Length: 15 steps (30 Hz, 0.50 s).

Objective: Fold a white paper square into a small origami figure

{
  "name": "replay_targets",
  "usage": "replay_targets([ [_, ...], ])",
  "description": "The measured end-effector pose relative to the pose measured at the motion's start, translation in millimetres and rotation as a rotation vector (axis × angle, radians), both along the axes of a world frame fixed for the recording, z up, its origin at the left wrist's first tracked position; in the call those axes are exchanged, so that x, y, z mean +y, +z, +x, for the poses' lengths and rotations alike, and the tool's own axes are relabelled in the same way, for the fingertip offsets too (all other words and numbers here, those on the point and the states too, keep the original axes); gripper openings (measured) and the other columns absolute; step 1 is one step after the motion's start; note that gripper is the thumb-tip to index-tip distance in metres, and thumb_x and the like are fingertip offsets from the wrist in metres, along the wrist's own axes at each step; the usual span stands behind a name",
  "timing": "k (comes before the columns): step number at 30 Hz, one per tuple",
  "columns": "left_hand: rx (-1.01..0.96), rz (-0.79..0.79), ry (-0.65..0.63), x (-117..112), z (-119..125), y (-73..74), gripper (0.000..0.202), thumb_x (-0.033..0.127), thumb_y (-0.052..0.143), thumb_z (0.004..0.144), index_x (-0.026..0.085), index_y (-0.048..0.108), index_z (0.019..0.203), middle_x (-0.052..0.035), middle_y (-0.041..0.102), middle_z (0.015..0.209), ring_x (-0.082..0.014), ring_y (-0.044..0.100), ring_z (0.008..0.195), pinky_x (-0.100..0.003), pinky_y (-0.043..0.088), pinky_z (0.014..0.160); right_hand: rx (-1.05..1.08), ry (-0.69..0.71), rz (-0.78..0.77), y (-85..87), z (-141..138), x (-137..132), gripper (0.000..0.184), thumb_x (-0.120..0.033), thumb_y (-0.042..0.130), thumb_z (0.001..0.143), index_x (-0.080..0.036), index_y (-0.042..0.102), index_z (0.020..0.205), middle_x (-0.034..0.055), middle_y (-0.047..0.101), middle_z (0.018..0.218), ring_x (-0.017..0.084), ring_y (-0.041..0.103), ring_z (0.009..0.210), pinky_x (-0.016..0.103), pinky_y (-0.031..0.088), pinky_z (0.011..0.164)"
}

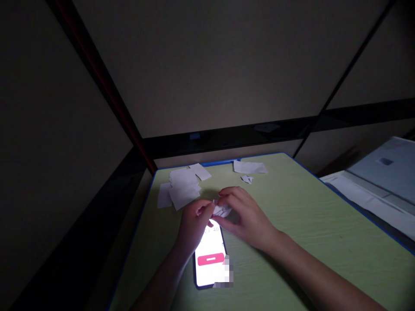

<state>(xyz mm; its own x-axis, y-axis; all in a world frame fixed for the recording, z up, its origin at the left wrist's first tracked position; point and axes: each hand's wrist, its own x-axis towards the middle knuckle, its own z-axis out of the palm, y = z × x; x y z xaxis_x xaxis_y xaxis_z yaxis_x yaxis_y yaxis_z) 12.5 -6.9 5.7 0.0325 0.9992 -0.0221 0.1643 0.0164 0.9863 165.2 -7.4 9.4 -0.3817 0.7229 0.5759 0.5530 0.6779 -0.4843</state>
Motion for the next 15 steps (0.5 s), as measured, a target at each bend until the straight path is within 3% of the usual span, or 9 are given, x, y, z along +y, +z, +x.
replay_targets([
  [4,-0.076,-0.063,0.001,-3.0,1.8,1.9,0.018,0.028,0.056,0.07,0.012,0.064,0.071,0.0003,0.06,0.055,-0.0133,0.058,0.049,-0.021,0.048,0.041,-0.084,-0.085,0.105,-3.6,0.6,0.2,0.021,-0.035,0.059,0.078,-0.018,0.055,0.091,0.0124,0.054,0.108,0.027,0.048,0.101,0.042,0.04,0.082],
  [8,-0.129,-0.081,0.013,-4.2,2.6,0.1,0.015,0.025,0.056,0.069,0.012,0.062,0.068,0.0008,0.06,0.053,-0.0137,0.059,0.048,-0.022,0.048,0.04,-0.11,-0.066,0.138,-3.8,1.1,-0.2,0.019,-0.032,0.055,0.082,-0.018,0.054,0.094,0.0137,0.051,0.113,0.025,0.047,0.105,0.04,0.042,0.083],
  [15,-0.189,-0.094,0.004,-4.2,2.3,1.2,0.015,0.026,0.055,0.071,0.012,0.06,0.068,-0.0001,0.062,0.056,-0.0146,0.062,0.051,-0.02,0.047,0.04,-0.109,-0.047,0.151,-2.1,3.6,-0.6,0.016,-0.027,0.052,0.084,-0.017,0.059,0.094,0.0116,0.055,0.104,0.024,0.05,0.095,0.039,0.042,0.078],
])
